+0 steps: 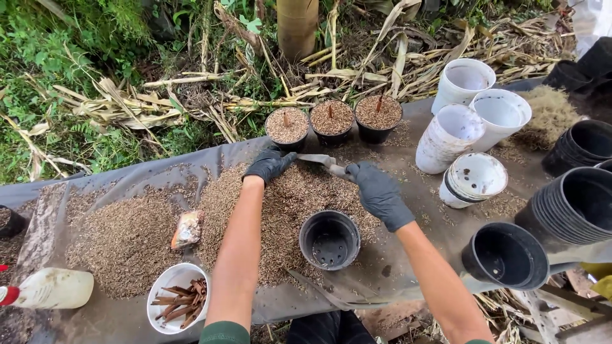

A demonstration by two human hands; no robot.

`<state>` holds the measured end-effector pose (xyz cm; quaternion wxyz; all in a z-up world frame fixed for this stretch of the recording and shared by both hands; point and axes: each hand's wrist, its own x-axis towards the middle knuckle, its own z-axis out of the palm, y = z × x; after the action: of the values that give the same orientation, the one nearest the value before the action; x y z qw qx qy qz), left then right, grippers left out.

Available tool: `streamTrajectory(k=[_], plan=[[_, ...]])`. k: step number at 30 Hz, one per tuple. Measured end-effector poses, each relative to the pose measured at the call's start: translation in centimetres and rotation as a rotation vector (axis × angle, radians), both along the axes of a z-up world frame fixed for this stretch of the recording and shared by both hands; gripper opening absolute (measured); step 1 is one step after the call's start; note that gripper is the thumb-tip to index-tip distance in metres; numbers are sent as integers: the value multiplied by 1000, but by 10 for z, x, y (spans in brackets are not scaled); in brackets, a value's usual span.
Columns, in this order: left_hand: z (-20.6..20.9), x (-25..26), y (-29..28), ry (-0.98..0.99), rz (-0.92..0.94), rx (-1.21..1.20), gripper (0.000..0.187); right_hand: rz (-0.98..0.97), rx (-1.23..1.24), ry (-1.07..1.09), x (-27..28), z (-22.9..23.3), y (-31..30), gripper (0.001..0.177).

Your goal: The person fills a black plastic pot with a granular growing medium using a small trowel. They then take a brown plant cutting from a white container, insert it into the center of the pot, and pack the medium around it with their gloved hands. The completed pot is placed on the table alongside other similar pots.

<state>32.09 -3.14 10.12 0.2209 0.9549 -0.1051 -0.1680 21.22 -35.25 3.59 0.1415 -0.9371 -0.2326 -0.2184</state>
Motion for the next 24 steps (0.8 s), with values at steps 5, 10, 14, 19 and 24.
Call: streamTrajectory(k=[5, 10, 14, 19, 24], plan=[[15, -6, -7, -18, 29, -83, 72, -20, 18, 10, 2, -24, 4, 60], [29, -13, -7, 34, 62, -192, 77, 65, 76, 45, -24, -5, 2, 60], [71, -37, -21, 109, 57, -185, 83, 63, 268, 353, -63, 45, 1, 65], [71, -54, -25, 217, 7, -121, 87, -14, 462, 585, -113, 75, -15, 68], [124, -92, -46, 90, 26, -213, 61, -269, 451, 610, -142, 60, -42, 56]])
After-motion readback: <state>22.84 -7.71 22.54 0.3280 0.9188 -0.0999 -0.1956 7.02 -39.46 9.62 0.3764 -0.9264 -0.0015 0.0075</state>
